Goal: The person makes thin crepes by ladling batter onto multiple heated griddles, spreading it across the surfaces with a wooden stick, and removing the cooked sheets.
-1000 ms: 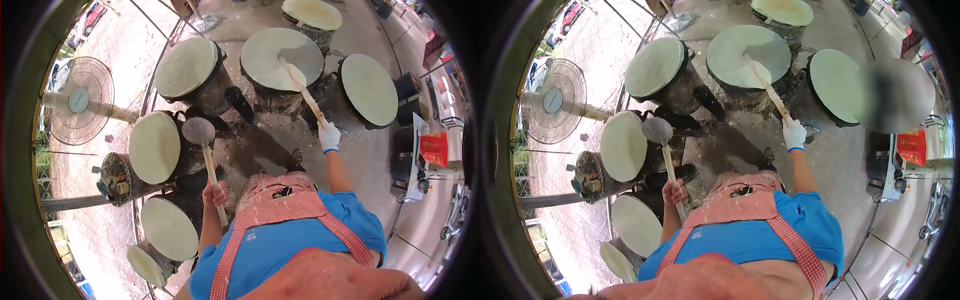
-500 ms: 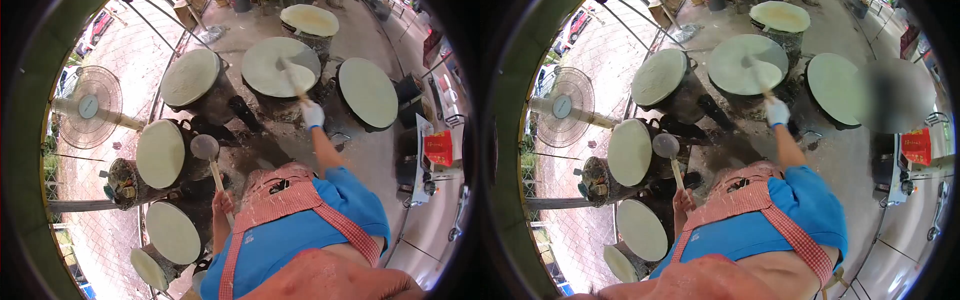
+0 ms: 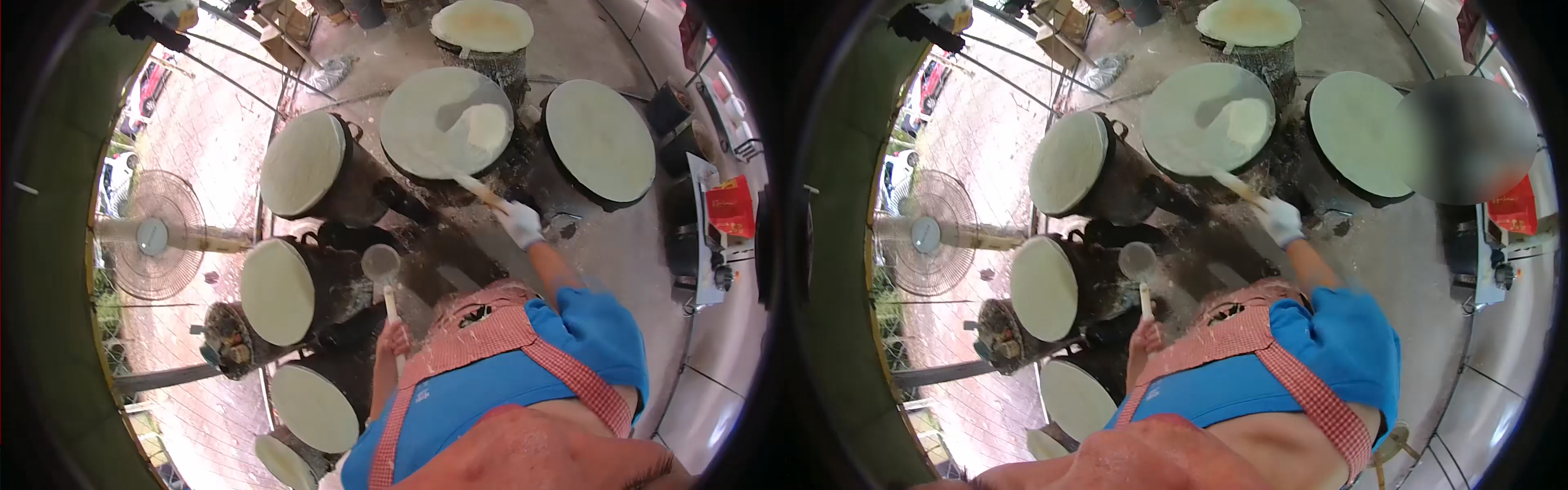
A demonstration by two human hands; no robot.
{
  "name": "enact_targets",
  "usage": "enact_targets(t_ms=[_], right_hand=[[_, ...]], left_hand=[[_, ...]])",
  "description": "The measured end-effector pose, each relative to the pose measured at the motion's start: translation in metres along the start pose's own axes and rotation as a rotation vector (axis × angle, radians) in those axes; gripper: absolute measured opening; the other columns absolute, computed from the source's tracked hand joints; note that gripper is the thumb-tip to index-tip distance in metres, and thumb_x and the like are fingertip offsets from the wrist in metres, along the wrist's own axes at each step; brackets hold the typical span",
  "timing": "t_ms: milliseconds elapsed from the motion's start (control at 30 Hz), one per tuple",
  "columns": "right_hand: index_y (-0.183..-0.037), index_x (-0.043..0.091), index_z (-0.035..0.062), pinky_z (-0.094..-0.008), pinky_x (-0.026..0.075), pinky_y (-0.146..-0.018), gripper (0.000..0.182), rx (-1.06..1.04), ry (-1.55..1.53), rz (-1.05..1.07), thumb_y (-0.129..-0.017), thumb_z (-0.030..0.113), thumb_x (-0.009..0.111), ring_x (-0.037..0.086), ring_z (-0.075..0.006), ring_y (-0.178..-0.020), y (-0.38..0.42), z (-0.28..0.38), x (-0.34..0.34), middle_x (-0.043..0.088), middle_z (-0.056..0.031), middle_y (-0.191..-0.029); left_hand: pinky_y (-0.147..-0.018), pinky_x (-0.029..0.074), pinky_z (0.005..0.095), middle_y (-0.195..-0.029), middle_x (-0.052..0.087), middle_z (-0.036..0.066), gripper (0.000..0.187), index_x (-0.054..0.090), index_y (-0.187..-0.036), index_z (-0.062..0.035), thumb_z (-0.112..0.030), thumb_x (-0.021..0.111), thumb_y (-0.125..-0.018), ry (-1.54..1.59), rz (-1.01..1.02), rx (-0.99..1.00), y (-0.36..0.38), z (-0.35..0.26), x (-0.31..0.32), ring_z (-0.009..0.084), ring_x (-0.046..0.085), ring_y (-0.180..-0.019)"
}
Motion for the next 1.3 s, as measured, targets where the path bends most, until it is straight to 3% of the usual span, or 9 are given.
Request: enact_targets(t_ms=[433,633,700,733,767,833,967,1033,1300], right_hand=[[-0.099,0.064,0.0148,-0.0383,0.047,-0.071,0.023,0.211,-0.326,-0.162,-0.082,0.027,0.054,0.061,-0.0275,-0.077,-0.024,-0.072,-0.024,0.062,-0.0154,-0.087],[-0.103,0.059,0.004,-0.0385,0.042,-0.08,0.037,0.229,-0.456,-0.015,-0.077,0.029,0.054,0.053,-0.0339,-0.096,-0.227,-0.089,-0.042,0.058,-0.0199,-0.101],[-0.102,0.059,0.0008,-0.035,0.044,-0.078,0.04,0.19,-0.827,-0.157,-0.077,0.031,0.054,0.058,-0.032,-0.088,-0.207,-0.092,-0.049,0.061,-0.0182,-0.097],[-0.101,0.062,0.0027,-0.0304,0.047,-0.069,0.028,-0.041,-0.341,-0.214,-0.078,0.018,0.056,0.062,-0.0213,-0.076,-0.199,-0.107,-0.021,0.065,-0.0152,-0.083],[-0.099,0.063,0.0058,-0.0311,0.046,-0.065,0.025,0.207,-1.256,-0.264,-0.077,0.015,0.06,0.059,-0.0189,-0.072,-0.177,-0.107,0.023,0.064,-0.0113,-0.072],[-0.093,0.065,-0.0012,-0.0279,0.044,-0.076,0.029,0.479,-1.164,-0.019,-0.071,0.017,0.065,0.06,-0.0157,-0.083,-0.126,-0.037,-0.014,0.066,-0.009,-0.088],[-0.089,0.065,0.0038,-0.0319,0.045,-0.062,0.025,0.152,-0.76,-0.075,-0.072,0.021,0.06,0.06,-0.0196,-0.067,-0.103,-0.038,-0.051,0.064,-0.0099,-0.074],[-0.088,0.066,0.004,-0.0323,0.044,-0.06,0.022,0.736,-1.084,0.001,-0.073,0.017,0.059,0.057,-0.0173,-0.063,-0.097,-0.087,-0.043,0.062,-0.0068,-0.068],[-0.101,0.063,0.0012,-0.0189,0.041,-0.069,0.027,0.309,-1.027,0.042,-0.077,0.013,0.063,0.053,-0.0045,-0.075,-0.046,-0.049,0.009,0.063,-0.0035,-0.083]], left_hand=[[-0.033,0.024,0.0184,-0.054,0.027,-0.004,0.007,0.037,-0.086,-0.0112,-0.014,0.039,-0.092,0.065,-0.158,0.029,-0.046,0.019,0.018,0.0034,0.027,-0.04],[-0.034,0.024,0.0175,-0.053,0.028,-0.005,0.019,0.038,-0.073,-0.0099,-0.013,0.043,-0.091,-0.227,-0.476,0.219,-0.048,0.048,0.034,0.0021,0.027,-0.04],[-0.035,0.024,0.0168,-0.054,0.027,-0.006,0.019,0.038,-0.073,-0.0095,-0.014,0.044,-0.091,-0.529,-0.627,0.343,-0.05,0.029,0.047,0.0014,0.027,-0.041],[-0.035,0.024,0.0166,-0.054,0.028,-0.006,0.019,0.038,-0.073,-0.0094,-0.014,0.044,-0.091,-0.509,-0.577,0.332,-0.064,0.022,0.05,0.0013,0.027,-0.041],[-0.036,0.024,0.0163,-0.054,0.028,-0.006,0.019,0.038,-0.073,-0.0093,-0.014,0.044,-0.091,-0.485,-0.542,0.316,-0.072,0.017,0.051,0.0011,0.027,-0.041],[-0.036,0.025,0.0159,-0.054,0.028,-0.006,0.019,0.038,-0.073,-0.0091,-0.014,0.043,-0.091,-0.431,-0.529,0.275,-0.057,0.013,0.048,0.0008,0.027,-0.042],[-0.037,0.027,0.0166,-0.054,0.028,-0.005,0.026,0.04,-0.068,-0.0088,-0.016,0.04,-0.093,-0.122,-0.44,0.186,-0.031,0.013,0.047,0.0032,0.029,-0.043],[-0.038,0.027,0.0179,-0.054,0.03,-0.004,0.029,0.039,-0.066,-0.0081,-0.019,0.04,-0.093,-0.098,-0.257,0.092,-0.012,-0.012,0.007,0.0044,0.028,-0.042],[-0.032,0.028,0.0222,-0.048,0.029,-0.002,0.034,0.039,-0.063,-0.0104,-0.025,0.038,-0.093,0.257,-0.328,0.048,-0.02,-0.03,0.002,0.0064,0.03,-0.036]])
Point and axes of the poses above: each hand's wrist, its own y-axis away from the middle knuckle, its own x-axis out of the palm, z = x × y, the point moved 3 cm from there along -y, towards the middle knuckle
